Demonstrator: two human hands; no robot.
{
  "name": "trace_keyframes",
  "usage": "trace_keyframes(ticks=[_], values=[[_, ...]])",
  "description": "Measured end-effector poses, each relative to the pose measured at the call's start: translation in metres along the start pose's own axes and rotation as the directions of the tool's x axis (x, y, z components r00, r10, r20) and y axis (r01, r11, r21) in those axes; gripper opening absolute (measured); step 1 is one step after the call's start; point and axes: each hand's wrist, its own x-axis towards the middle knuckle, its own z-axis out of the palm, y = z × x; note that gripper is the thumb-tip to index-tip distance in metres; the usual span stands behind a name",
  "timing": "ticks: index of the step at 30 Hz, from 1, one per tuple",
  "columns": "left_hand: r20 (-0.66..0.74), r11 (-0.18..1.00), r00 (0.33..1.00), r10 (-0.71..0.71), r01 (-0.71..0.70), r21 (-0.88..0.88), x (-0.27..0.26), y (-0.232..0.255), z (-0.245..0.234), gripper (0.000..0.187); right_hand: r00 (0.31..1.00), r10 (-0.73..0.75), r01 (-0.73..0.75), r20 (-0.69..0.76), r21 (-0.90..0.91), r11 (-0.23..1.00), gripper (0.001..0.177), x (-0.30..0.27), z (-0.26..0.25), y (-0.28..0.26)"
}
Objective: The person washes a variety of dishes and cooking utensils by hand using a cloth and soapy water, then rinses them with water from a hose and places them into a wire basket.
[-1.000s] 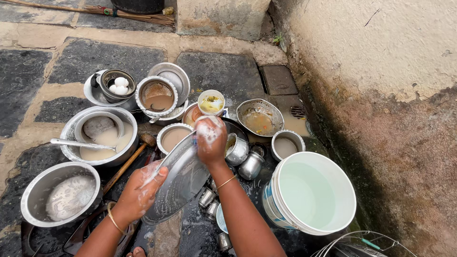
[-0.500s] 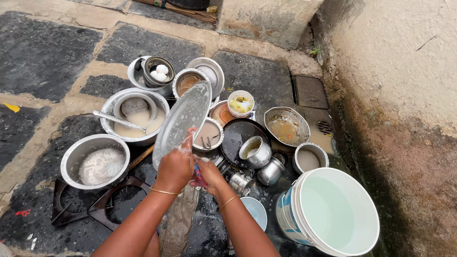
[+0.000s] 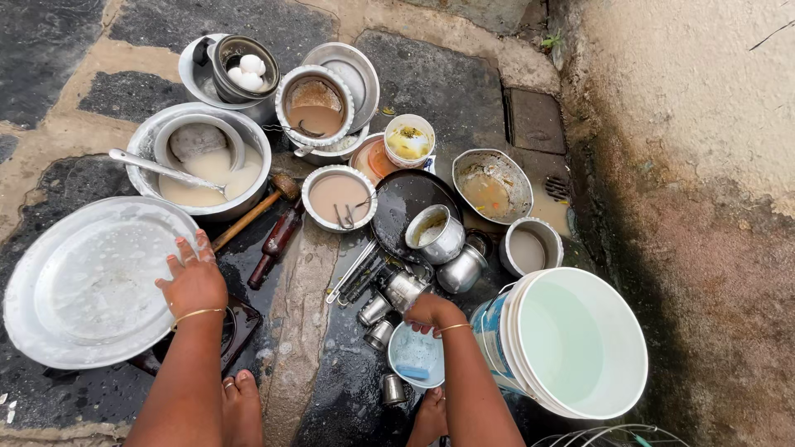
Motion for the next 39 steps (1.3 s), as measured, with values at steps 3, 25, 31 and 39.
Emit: trace_keyframes(ticks=[3,25,31,39], values=[[-0.119,0.974,0.986,0.119,-0.093,0.209,0.004,0.019,0.007,0.067,0.983,0.073,-0.050,0.170,-0.135,0.990,0.032,0.000,0.026,0.016],[0.603,0.792,0.787,-0.133,0.450,-0.412,-0.006,0.098,0.192,0.043,0.959,-0.242,0.119,-0.149,-0.563,0.818,0.025,-0.028,0.089,0.013],[0.711,0.384,0.684,-0.166,0.708,-0.592,-0.085,0.131,0.162,0.060,0.990,-0.092,0.061,0.103,0.272,0.960,0.039,-0.015,0.022,0.033],[0.720,0.118,0.691,0.068,0.711,-0.693,-0.137,0.177,0.121,0.046,0.795,-0.309,0.606,-0.522,0.701,0.377,0.045,-0.060,0.049,-0.112]])
